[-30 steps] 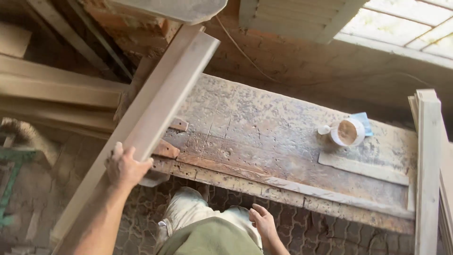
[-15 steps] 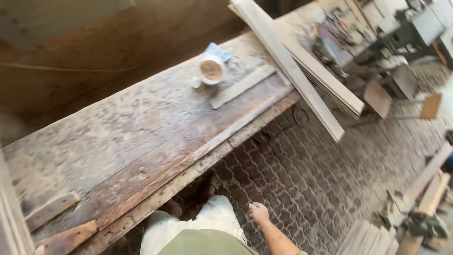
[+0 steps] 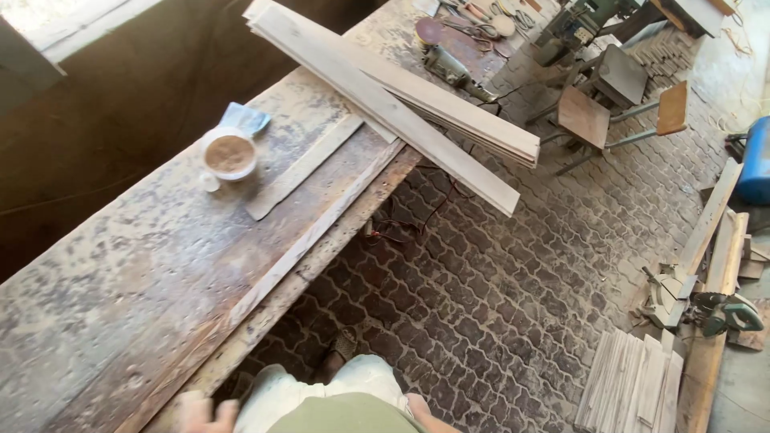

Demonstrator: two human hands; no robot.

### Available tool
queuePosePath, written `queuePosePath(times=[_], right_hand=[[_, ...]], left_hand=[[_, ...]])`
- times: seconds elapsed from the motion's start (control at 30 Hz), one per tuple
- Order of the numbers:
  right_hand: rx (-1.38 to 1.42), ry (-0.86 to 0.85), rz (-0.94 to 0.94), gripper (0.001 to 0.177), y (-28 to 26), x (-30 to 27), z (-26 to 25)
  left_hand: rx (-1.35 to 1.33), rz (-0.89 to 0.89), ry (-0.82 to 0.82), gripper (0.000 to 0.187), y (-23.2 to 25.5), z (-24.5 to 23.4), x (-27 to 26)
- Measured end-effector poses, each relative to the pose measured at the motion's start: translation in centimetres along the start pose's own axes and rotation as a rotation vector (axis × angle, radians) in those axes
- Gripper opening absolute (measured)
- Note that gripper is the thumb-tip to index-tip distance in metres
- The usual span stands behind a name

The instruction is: The recorder is sanding wooden planks using a power sander and applying wood filler to defects.

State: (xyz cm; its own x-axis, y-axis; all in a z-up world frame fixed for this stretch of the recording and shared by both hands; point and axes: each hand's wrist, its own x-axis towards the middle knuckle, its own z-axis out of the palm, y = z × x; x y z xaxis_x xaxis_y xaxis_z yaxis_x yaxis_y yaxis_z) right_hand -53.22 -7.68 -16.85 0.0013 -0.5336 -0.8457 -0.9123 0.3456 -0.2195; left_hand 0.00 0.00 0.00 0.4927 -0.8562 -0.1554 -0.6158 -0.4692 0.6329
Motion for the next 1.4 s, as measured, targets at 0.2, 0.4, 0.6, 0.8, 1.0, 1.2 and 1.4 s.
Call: queuePosePath(times=[0.2,0.4,0.6,0.8,1.0,1.2,1.4], right_hand=[[0.247,0.108,0.256,0.046,-5.7,-2.6,-14.5],[0.254,0.13,0.123,0.055,-12.0,2.1,-23.7],[0.143,0.231,-0.063,0.051,-20.9,3.2,-30.6],[-0.046,0.568,-0.374,0.062,-25.9,6.2,-45.6],[-0.537,0.797,-0.465,0.114,-25.6,18.6,-60.0],[-0.683,0.732,-0.667,0.131,-28.8,24.7,-67.3],[-0.458,0.666,-0.937,0.122,-29.4,21.2,-70.0]], left_hand=[[0.304,-0.259,-0.423,0.054,13.2,0.1,9.4],[0.386,-0.322,-0.543,0.038,20.1,-0.9,18.2],[0.285,0.057,-0.699,0.024,34.7,4.8,26.4],[0.149,0.207,-0.626,0.028,42.8,9.0,31.7],[0.13,-0.107,-0.33,0.032,42.1,9.3,31.6],[0.082,-0.685,-0.21,0.043,45.9,9.8,25.6],[-0.07,-0.651,-0.223,0.033,51.3,16.7,25.3]])
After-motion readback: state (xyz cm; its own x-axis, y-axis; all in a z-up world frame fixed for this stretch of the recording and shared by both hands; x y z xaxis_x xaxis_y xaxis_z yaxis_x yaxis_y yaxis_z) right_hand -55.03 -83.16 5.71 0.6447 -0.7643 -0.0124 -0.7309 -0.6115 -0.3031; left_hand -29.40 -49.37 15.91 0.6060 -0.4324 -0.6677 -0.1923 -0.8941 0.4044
